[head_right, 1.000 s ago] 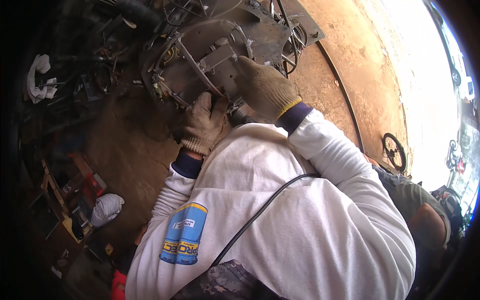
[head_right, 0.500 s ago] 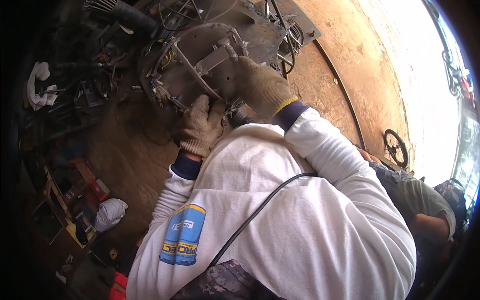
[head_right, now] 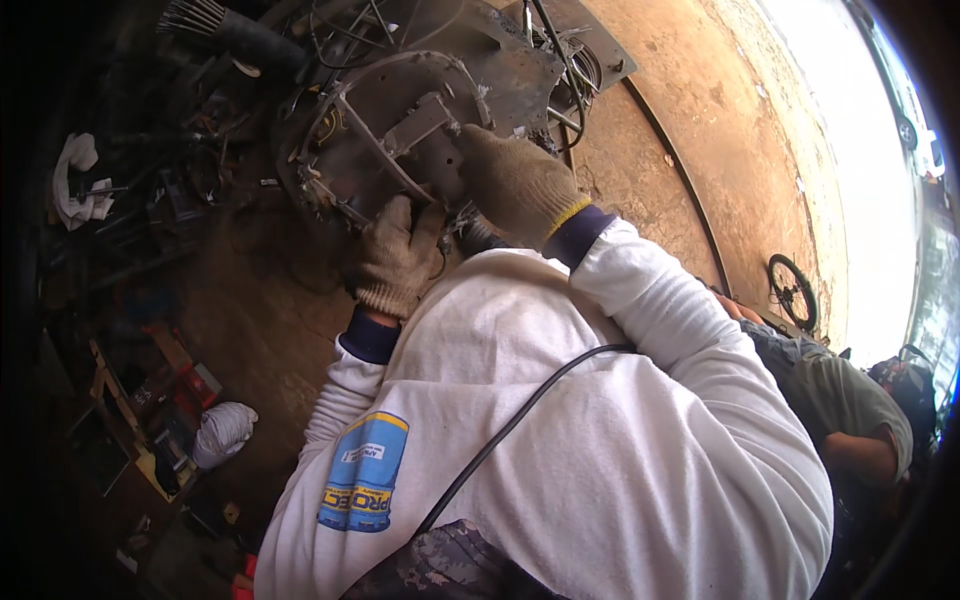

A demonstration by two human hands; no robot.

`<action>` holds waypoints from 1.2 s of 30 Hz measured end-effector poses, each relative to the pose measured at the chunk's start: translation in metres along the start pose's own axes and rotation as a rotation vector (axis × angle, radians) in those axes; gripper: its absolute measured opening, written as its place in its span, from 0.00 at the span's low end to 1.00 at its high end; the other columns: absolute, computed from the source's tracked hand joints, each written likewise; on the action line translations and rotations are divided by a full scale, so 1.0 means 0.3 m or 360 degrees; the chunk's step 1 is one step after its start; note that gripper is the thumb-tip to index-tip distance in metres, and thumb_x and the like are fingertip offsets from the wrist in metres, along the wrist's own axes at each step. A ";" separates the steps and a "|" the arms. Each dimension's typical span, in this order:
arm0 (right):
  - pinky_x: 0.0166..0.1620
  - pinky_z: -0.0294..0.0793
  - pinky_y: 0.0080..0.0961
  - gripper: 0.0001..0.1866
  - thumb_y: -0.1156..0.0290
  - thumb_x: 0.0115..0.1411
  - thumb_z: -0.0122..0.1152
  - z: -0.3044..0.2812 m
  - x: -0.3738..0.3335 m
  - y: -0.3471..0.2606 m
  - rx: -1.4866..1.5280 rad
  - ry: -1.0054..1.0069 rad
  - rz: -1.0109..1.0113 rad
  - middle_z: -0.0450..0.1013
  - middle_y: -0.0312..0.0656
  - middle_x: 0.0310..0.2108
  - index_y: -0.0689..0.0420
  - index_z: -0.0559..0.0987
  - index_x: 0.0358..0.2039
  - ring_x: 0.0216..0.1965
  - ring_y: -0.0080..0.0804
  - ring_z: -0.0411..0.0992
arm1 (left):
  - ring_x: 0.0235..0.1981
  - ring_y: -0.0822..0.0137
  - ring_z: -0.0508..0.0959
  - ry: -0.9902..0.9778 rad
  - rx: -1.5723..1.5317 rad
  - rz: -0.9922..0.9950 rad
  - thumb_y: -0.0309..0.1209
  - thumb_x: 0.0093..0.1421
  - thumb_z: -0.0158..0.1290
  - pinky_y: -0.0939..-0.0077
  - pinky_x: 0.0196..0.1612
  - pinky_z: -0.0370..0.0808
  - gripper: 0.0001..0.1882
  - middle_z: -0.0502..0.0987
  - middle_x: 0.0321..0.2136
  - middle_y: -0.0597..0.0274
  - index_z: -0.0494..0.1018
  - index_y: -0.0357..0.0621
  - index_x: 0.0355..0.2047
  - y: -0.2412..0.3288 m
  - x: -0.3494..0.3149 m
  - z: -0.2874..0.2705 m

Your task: The person welds curved metal bars onto a flat circular metal base using a welding tool, then uses a measuring tape to check dimensions and continues welding the structure.

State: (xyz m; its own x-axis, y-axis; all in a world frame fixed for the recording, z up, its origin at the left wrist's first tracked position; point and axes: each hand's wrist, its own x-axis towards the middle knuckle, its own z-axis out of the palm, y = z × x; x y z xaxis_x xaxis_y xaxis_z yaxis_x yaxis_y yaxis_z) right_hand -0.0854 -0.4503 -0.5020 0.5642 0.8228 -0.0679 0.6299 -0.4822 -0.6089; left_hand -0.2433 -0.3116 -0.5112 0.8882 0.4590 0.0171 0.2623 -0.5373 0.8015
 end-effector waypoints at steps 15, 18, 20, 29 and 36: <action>0.45 0.77 0.45 0.21 0.62 0.68 0.50 -0.030 0.025 -0.019 0.0058 -0.0171 0.0344 0.78 0.55 0.42 0.53 0.72 0.59 0.44 0.55 0.78 | 0.35 0.43 0.81 -0.0001 -0.0079 -0.0038 0.35 0.63 0.57 0.55 0.37 0.77 0.11 0.81 0.33 0.45 0.77 0.41 0.39 0.018 0.004 -0.008; 0.43 0.77 0.46 0.19 0.64 0.67 0.51 -0.039 0.005 -0.033 0.0142 -0.0138 0.0176 0.78 0.56 0.40 0.54 0.72 0.56 0.43 0.56 0.78 | 0.35 0.44 0.81 -0.0052 -0.0019 -0.0150 0.36 0.63 0.57 0.56 0.38 0.77 0.11 0.81 0.34 0.46 0.77 0.41 0.39 0.011 0.001 -0.006; 0.41 0.77 0.47 0.15 0.69 0.65 0.55 -0.068 0.005 -0.062 0.0137 -0.0095 0.0098 0.78 0.57 0.36 0.57 0.70 0.50 0.41 0.58 0.78 | 0.35 0.45 0.81 -0.0034 -0.0062 -0.0141 0.36 0.63 0.57 0.56 0.38 0.77 0.11 0.81 0.34 0.46 0.77 0.41 0.39 0.015 0.000 -0.008; 0.41 0.78 0.44 0.18 0.74 0.62 0.55 -0.081 0.013 -0.071 0.0039 -0.0259 0.0161 0.77 0.55 0.37 0.61 0.69 0.52 0.41 0.56 0.78 | 0.36 0.45 0.82 -0.0007 -0.0030 -0.0055 0.36 0.64 0.57 0.57 0.39 0.78 0.11 0.82 0.35 0.46 0.77 0.41 0.41 0.002 0.000 -0.003; 0.42 0.78 0.40 0.20 0.73 0.60 0.58 -0.067 0.010 -0.029 -0.0132 -0.0176 -0.0020 0.72 0.52 0.40 0.62 0.69 0.53 0.42 0.52 0.77 | 0.36 0.44 0.81 0.0051 -0.0043 0.0055 0.36 0.64 0.58 0.56 0.39 0.78 0.12 0.81 0.35 0.46 0.78 0.41 0.41 0.002 0.004 -0.001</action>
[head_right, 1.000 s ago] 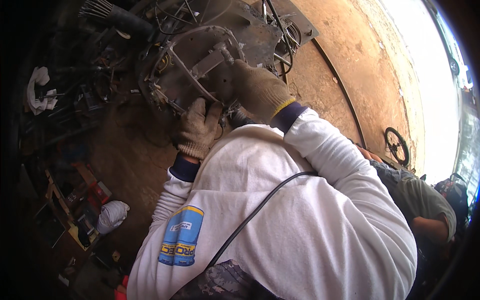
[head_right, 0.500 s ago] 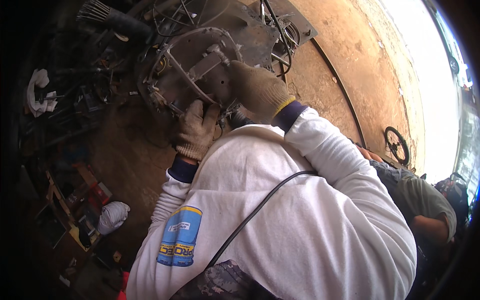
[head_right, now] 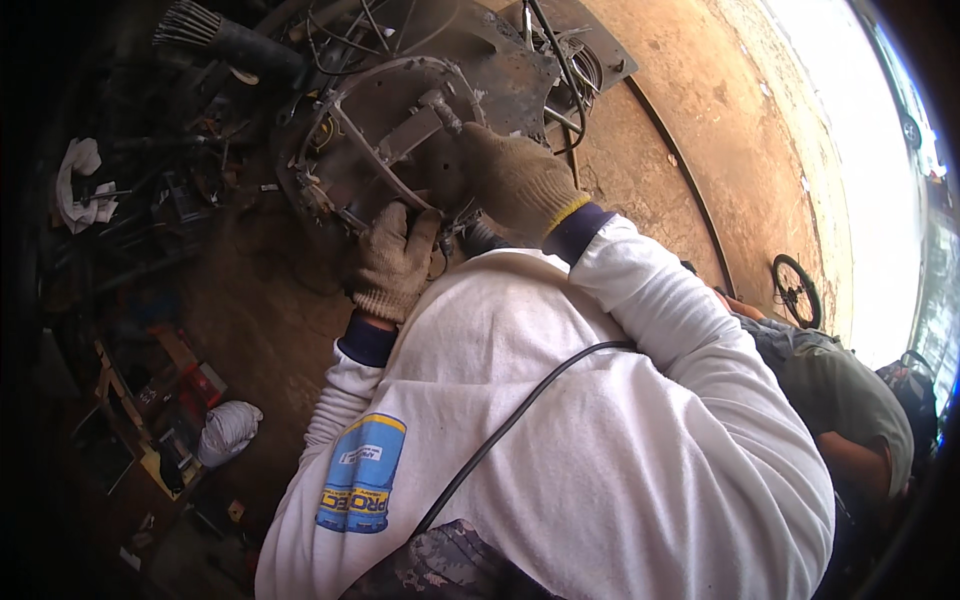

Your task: The person welds curved metal bars onto a flat circular metal base using a welding tool, then uses a measuring tape to check dimensions and continues welding the structure.

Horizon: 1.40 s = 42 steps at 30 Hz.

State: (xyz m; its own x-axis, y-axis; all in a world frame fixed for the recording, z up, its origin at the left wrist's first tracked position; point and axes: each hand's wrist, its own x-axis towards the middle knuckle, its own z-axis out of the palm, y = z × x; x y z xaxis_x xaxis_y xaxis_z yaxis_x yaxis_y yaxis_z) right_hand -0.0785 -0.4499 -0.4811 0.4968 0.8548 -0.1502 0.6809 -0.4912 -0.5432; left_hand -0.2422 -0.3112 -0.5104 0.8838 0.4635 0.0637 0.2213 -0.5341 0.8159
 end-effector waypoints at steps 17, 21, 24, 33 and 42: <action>0.46 0.77 0.43 0.23 0.58 0.68 0.51 -0.009 -0.011 0.005 0.0228 0.0057 0.0131 0.79 0.54 0.44 0.50 0.72 0.61 0.45 0.54 0.78 | 0.34 0.57 0.82 -0.0092 0.0002 -0.0082 0.35 0.66 0.56 0.64 0.39 0.77 0.14 0.81 0.36 0.50 0.77 0.38 0.45 -0.010 -0.006 -0.002; 0.47 0.77 0.40 0.24 0.60 0.66 0.56 -0.026 -0.051 0.013 0.0306 0.0158 0.0027 0.78 0.54 0.44 0.51 0.72 0.61 0.46 0.52 0.78 | 0.36 0.54 0.82 -0.0128 0.0025 -0.0109 0.36 0.66 0.56 0.63 0.40 0.77 0.14 0.81 0.36 0.49 0.77 0.38 0.45 0.005 -0.004 -0.013; 0.46 0.77 0.35 0.26 0.66 0.63 0.61 -0.044 -0.091 0.018 0.0259 0.0243 -0.0076 0.79 0.52 0.43 0.53 0.72 0.62 0.43 0.45 0.79 | 0.37 0.44 0.81 -0.0073 0.0038 -0.0021 0.35 0.64 0.58 0.57 0.40 0.77 0.12 0.81 0.35 0.45 0.77 0.39 0.41 0.014 -0.001 -0.020; 0.29 0.74 0.18 0.26 0.70 0.65 0.60 -0.069 -0.154 0.147 0.1439 -0.0064 0.0768 0.76 0.36 0.35 0.59 0.69 0.63 0.28 0.20 0.74 | 0.39 0.49 0.83 -0.0150 -0.0035 -0.0152 0.33 0.64 0.58 0.62 0.41 0.79 0.13 0.83 0.36 0.46 0.77 0.36 0.42 0.050 0.002 -0.037; 0.23 0.69 0.16 0.22 0.61 0.68 0.53 -0.116 -0.127 0.224 0.2047 -0.0175 0.0754 0.76 0.38 0.33 0.60 0.73 0.58 0.22 0.19 0.71 | 0.37 0.52 0.84 -0.0136 0.0026 -0.0224 0.34 0.64 0.58 0.65 0.41 0.80 0.14 0.83 0.36 0.47 0.77 0.36 0.44 0.050 0.007 -0.024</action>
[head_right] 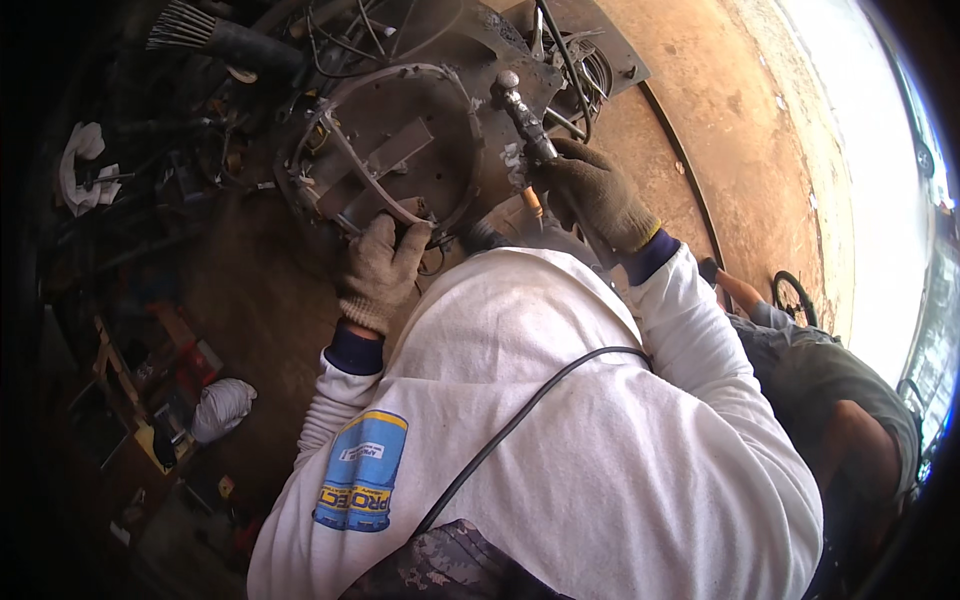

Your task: The person welds curved metal bars onto a flat circular metal base using a welding tool, then uses a measuring tape to check dimensions and continues welding the structure.

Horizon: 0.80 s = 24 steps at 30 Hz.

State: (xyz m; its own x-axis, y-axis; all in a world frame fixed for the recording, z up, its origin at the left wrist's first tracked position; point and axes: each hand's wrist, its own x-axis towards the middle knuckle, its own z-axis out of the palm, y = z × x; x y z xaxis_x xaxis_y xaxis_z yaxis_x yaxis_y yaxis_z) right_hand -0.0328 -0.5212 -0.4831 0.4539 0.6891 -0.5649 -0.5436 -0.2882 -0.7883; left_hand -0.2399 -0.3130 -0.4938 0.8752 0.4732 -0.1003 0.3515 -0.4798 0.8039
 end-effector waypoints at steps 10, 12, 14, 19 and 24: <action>0.24 0.70 0.15 0.21 0.61 0.72 0.49 -0.036 0.056 -0.026 0.0195 -0.0120 -0.0007 0.76 0.37 0.33 0.61 0.74 0.57 0.23 0.18 0.71 | 0.35 0.49 0.84 0.0091 0.0123 0.0069 0.35 0.63 0.59 0.62 0.38 0.80 0.14 0.82 0.33 0.47 0.78 0.37 0.43 0.030 -0.001 0.006; 0.27 0.71 0.16 0.22 0.61 0.72 0.49 -0.041 0.069 -0.008 0.0121 -0.0157 -0.0033 0.76 0.40 0.35 0.63 0.73 0.58 0.26 0.19 0.71 | 0.35 0.48 0.83 0.0056 0.0167 0.0003 0.34 0.63 0.59 0.62 0.38 0.80 0.13 0.82 0.33 0.47 0.78 0.38 0.43 0.040 -0.008 -0.001; 0.32 0.74 0.18 0.21 0.63 0.72 0.49 -0.062 0.090 0.014 0.0138 -0.0300 -0.0020 0.77 0.44 0.41 0.65 0.73 0.58 0.30 0.23 0.74 | 0.31 0.53 0.83 0.0180 0.0007 -0.0023 0.35 0.63 0.60 0.63 0.35 0.79 0.13 0.82 0.31 0.52 0.78 0.39 0.43 0.011 -0.026 0.023; 0.22 0.69 0.16 0.22 0.60 0.73 0.47 -0.079 0.061 0.001 0.0055 -0.0168 0.0181 0.76 0.39 0.33 0.62 0.74 0.58 0.21 0.20 0.70 | 0.31 0.48 0.82 0.0162 0.0257 -0.0015 0.37 0.63 0.58 0.57 0.32 0.79 0.11 0.81 0.30 0.50 0.77 0.43 0.37 -0.020 -0.023 0.054; 0.20 0.66 0.15 0.22 0.57 0.73 0.48 -0.013 0.056 -0.050 -0.0248 -0.0034 0.0237 0.74 0.34 0.28 0.60 0.76 0.56 0.19 0.17 0.66 | 0.30 0.47 0.82 0.0278 0.0222 0.0084 0.38 0.63 0.57 0.55 0.31 0.77 0.11 0.81 0.30 0.51 0.76 0.43 0.36 -0.013 -0.032 0.050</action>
State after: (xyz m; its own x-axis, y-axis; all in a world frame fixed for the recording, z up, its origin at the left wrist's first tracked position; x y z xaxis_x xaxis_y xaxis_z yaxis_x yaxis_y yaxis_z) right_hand -0.0144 -0.5078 -0.4818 0.3607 0.6448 -0.6739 -0.4869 -0.4862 -0.7257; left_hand -0.2448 -0.3267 -0.5048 0.8271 0.5596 0.0526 0.3599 -0.5992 0.7152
